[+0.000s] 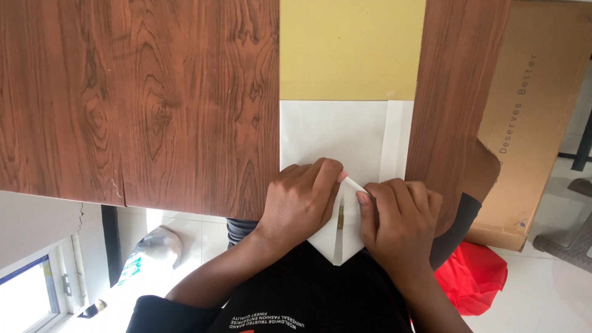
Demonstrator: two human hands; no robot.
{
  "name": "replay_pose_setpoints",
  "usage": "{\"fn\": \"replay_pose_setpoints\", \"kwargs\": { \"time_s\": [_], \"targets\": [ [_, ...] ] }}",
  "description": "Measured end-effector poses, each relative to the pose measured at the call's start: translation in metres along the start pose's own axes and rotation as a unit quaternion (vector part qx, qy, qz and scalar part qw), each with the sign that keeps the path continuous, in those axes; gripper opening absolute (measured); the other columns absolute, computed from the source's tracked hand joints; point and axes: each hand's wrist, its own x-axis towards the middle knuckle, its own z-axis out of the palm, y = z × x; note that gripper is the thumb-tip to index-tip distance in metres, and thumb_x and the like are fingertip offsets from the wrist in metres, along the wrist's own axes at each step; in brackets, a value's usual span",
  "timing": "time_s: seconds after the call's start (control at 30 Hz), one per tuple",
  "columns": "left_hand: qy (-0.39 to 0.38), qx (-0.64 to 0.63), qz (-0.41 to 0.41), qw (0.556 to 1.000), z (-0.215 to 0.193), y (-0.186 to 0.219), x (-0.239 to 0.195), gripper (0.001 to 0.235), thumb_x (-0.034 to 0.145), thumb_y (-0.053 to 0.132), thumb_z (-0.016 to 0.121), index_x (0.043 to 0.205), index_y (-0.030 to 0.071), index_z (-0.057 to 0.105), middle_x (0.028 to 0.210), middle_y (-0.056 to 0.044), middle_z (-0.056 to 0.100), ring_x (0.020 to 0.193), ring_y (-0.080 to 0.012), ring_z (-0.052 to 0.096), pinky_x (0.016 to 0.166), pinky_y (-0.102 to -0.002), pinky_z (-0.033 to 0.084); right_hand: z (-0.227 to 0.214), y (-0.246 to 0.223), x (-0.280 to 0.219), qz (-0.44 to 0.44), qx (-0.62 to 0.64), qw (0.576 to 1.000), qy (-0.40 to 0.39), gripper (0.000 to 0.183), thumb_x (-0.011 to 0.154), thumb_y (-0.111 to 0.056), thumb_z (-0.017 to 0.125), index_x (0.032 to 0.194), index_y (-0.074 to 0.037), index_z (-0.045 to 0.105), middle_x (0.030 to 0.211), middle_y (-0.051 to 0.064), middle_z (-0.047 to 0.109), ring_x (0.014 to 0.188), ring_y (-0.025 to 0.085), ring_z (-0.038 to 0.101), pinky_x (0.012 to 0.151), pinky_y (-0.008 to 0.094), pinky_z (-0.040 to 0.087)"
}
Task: The person places a white sheet of paper onto a yellow cardboard template on a wooden table. They smooth the paper down, then use a wooden stick to apply a white adhesive from a plastic container onto the paper. Finally, they fold the paper over the edges of the template to adhere it.
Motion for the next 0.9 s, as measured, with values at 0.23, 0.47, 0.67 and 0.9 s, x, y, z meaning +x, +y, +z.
{"fn": "replay_pose_setpoints", "kwargs": {
  "time_s": [0.23, 0.47, 0.67, 0.9],
  "targets": [
    [-0.016, -0.017, 0.067, 0.997, -0.033, -0.011, -0.002, 0.013, 0.106, 0.013, 0.045, 0.109, 0.006, 0.056, 0.1, -0.011, 0.059, 0.087, -0.0303, 0.058, 0.07, -0.04, 0.046, 0.002, -0.002, 0.005, 0.026, 0.004, 1.0, -0.007, 0.02, 0.106, -0.024, 0.057, 0.09, -0.013, 0.064, 0.082, 0.001, 0.061, 0.077, 0.027, 0.052, 0.076, 0.042, 0.033],
    [-0.106, 0.064, 0.147, 0.981, -0.048, -0.029, -0.019, 0.027, 0.103, 0.016, 0.06, 0.129, 0.019, 0.066, 0.138, -0.012, 0.059, 0.123, -0.0324, 0.061, 0.104, -0.052, 0.045, 0.004, 0.0, 0.005, 0.025, 0.01, 0.999, 0.037, 0.011, 0.1, -0.024, 0.072, 0.096, -0.014, 0.071, 0.093, 0.001, 0.07, 0.084, 0.025, 0.061, 0.076, 0.041, 0.037],
    [-0.131, 0.164, 0.127, 0.969, -0.045, -0.029, -0.011, 0.045, 0.104, 0.028, 0.055, 0.149, 0.027, 0.054, 0.149, -0.009, 0.054, 0.13, -0.0262, 0.058, 0.104, -0.049, 0.044, -0.003, 0.005, 0.018, -0.05, 0.001, 0.997, 0.055, 0.009, 0.1, -0.018, 0.074, 0.105, -0.025, 0.078, 0.1, 0.0, 0.067, 0.087, 0.021, 0.062, 0.08, 0.041, 0.039],
    [-0.131, 0.208, 0.116, 0.962, -0.043, -0.024, -0.004, 0.052, 0.103, 0.034, 0.049, 0.154, 0.024, 0.049, 0.152, -0.008, 0.052, 0.129, -0.0242, 0.057, 0.098, -0.047, 0.046, 0.002, 0.006, 0.023, -0.047, -0.004, 0.998, 0.05, 0.019, 0.099, -0.015, 0.077, 0.114, -0.026, 0.079, 0.102, -0.001, 0.068, 0.088, 0.021, 0.063, 0.08, 0.041, 0.039]
  ]
}}
